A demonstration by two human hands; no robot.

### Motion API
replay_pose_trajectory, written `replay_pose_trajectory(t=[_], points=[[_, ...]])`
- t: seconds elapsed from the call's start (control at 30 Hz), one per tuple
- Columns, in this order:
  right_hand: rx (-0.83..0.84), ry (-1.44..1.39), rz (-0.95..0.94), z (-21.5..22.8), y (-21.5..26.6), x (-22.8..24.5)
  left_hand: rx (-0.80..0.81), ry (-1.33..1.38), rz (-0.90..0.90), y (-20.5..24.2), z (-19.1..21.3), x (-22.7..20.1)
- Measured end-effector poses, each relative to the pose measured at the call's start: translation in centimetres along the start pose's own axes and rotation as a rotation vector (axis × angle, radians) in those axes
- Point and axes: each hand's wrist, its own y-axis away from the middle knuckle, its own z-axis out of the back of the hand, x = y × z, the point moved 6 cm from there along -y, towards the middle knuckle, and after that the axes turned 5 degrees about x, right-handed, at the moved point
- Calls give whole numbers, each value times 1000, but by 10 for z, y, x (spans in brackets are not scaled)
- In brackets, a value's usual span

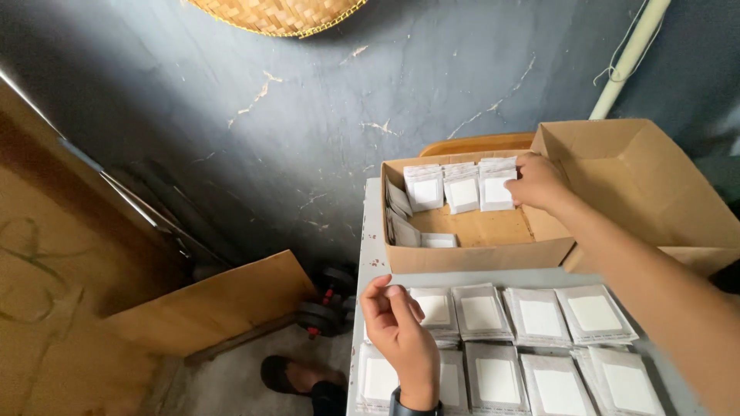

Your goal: Sorting and arranging small white packets from a box onto a table surface

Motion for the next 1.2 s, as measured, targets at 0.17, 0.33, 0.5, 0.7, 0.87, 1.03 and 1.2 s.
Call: replay_pose_trajectory(t=[0.17,0.33,0.5,0.7,0.87,1.03,1.2], points=[[-42,-5,-122,-17,-39,-17,23,-35,-17,0,-4,2],[-101,174,-32,-27,-66,-36,62,-21,-13,2,-8,2],[-141,-22,49,-17,-37,-29,107,-89,19,3,-11,3],[-79,-213,252,26,62,14,232,-365,30,8,-21,4],[128,-458,128,41,158,42,477,-290,93,19,-44,-10],[118,-618,416,5,192,21,671,-162,251,29,-50,15],[281,-794,252,-27,214,6,556,-131,261,23,-41,21]])
